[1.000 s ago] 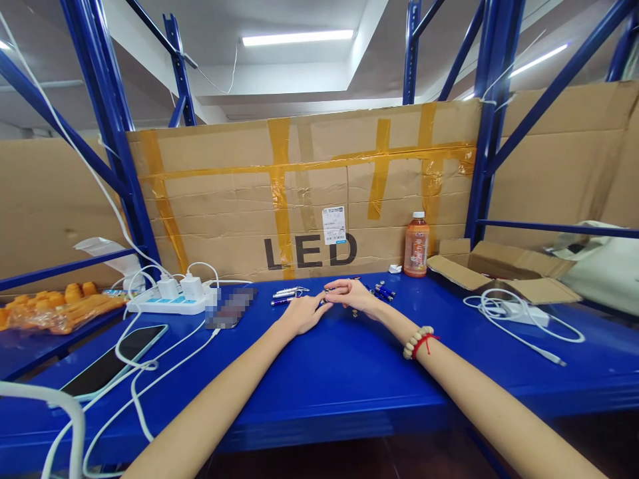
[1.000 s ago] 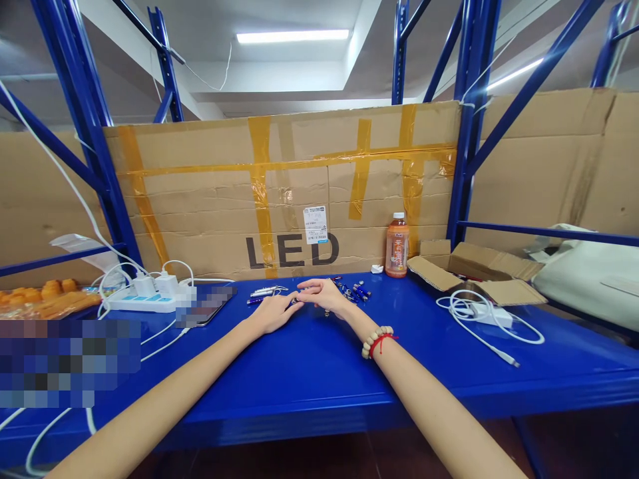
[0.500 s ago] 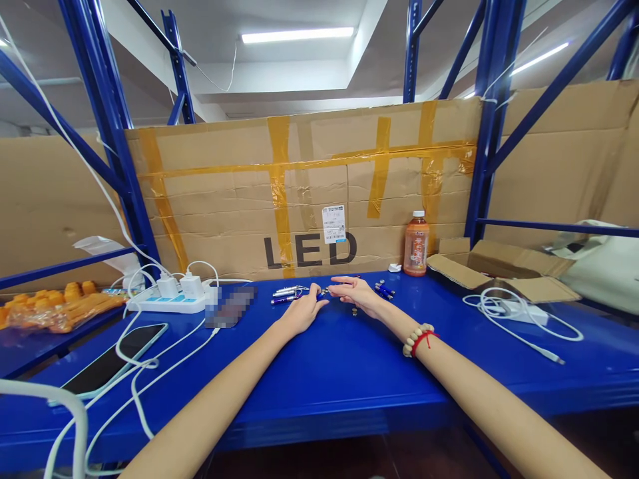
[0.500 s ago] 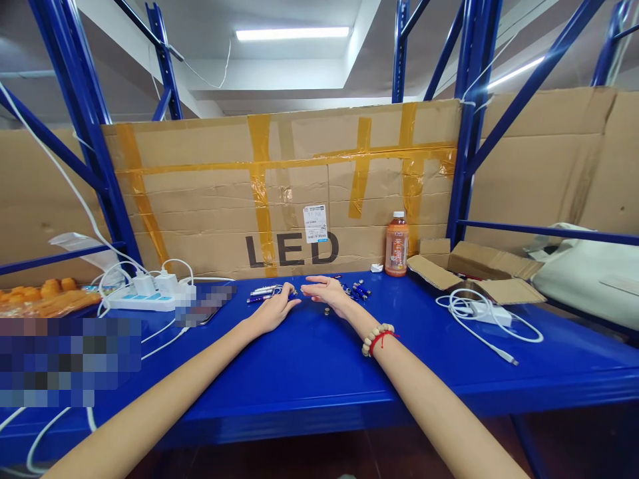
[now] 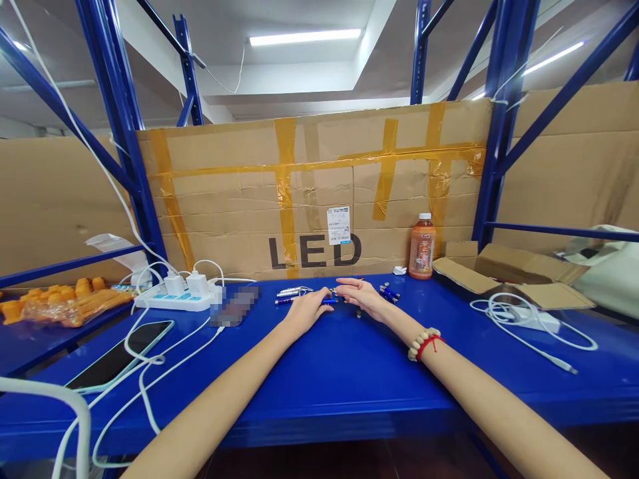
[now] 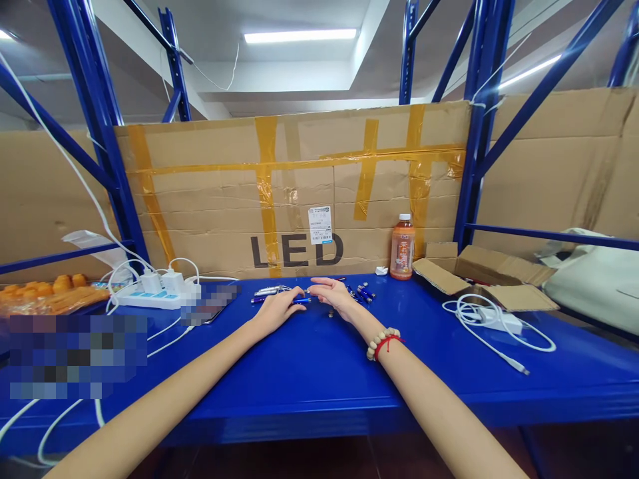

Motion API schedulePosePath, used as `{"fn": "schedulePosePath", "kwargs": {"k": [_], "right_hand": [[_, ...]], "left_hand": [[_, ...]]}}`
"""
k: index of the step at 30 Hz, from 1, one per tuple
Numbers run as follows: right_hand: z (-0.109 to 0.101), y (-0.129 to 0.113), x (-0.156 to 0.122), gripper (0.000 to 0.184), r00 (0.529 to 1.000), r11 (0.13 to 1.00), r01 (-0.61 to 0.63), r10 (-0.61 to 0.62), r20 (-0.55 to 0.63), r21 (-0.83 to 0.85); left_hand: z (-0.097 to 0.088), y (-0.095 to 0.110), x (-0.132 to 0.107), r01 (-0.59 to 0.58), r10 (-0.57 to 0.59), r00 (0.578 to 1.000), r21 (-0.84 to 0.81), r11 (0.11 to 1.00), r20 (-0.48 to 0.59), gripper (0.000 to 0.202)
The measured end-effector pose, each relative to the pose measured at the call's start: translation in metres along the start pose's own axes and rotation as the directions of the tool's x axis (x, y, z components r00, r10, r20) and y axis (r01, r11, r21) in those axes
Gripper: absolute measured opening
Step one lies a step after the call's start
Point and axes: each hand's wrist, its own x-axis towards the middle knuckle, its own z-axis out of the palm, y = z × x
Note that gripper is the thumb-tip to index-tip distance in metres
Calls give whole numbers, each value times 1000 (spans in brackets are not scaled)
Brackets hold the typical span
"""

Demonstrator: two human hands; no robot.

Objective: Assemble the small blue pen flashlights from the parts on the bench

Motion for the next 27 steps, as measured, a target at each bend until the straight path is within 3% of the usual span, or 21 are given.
{"fn": "schedulePosePath", "kwargs": {"k": [4, 9, 13, 20, 27], "right_hand": [[3, -4, -6, 39, 996, 999, -28, 30, 85, -31], [6, -9, -13, 43, 986, 989, -20, 44, 164, -148], [6, -7, -11, 45, 975, 987, 0, 36, 218, -160], [5, -1, -5, 46, 981, 982, 55, -20, 191, -178], [6, -4, -5, 40, 987, 977, 70, -38, 159, -201]], "left_hand": [[1, -1, 0, 35, -35, 999, 8, 999, -20, 25], [-1, 0, -1, 63, -62, 996, 14, 998, -57, 12], [-1, 0, 0, 20, -19, 998, 15, 1000, -54, 5], [1, -2, 1, -72, 74, 997, 69, 995, -26, 18], [1, 0, 1, -46, 47, 999, 101, 994, -14, 23]]}}
